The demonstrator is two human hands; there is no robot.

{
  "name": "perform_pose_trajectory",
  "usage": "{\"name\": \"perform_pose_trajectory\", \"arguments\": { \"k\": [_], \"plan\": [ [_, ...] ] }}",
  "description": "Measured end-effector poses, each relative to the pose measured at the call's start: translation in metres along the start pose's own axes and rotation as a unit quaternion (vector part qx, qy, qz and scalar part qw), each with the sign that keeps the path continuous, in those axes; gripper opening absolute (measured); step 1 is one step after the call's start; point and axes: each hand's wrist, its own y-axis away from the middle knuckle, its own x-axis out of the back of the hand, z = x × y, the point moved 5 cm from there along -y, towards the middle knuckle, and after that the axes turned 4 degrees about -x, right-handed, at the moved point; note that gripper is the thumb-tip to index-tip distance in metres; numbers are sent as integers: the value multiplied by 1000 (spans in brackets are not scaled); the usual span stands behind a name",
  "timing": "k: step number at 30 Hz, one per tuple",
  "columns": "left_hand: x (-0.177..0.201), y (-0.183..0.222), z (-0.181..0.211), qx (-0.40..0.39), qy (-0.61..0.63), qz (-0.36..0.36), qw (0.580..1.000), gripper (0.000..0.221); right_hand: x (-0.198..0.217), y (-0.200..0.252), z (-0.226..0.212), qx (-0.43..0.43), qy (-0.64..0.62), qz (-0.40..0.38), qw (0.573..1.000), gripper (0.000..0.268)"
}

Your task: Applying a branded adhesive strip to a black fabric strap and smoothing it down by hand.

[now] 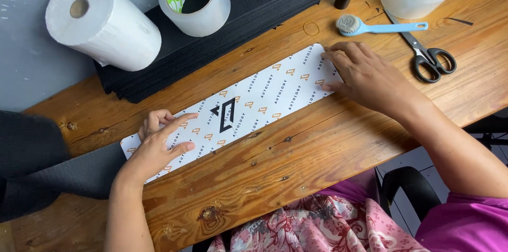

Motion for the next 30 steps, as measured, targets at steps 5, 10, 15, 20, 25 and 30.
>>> {"name": "perform_pose_trajectory", "arguments": {
  "k": [5, 10, 15, 20, 25, 30],
  "plan": [
    [1, -1, 1, 3, 5, -1, 1000, 68, -9, 3, 6, 5, 9, 24, 1000, 57],
    [2, -2, 4, -1, 2, 4, 1000, 67, -17, 9, 7, 22, 40, 69, 997, 55],
    [1, -2, 1, -3, 1, 5, 1000, 69, -23, 7, 10, 39, 15, 70, 997, 53],
    [1, -1, 2, -3, 10, 5, 1000, 67, -11, -23, 32, 50, -77, 10, 996, 36],
    [1, -1, 1, 7, 12, 2, 1000, 67, -7, -58, 32, 33, -35, -9, 999, 18],
    [-1, -1, -2, -43, -33, 2, 999, 64, -6, -84, 20, 45, -49, -66, 996, 36]
  ]
}}
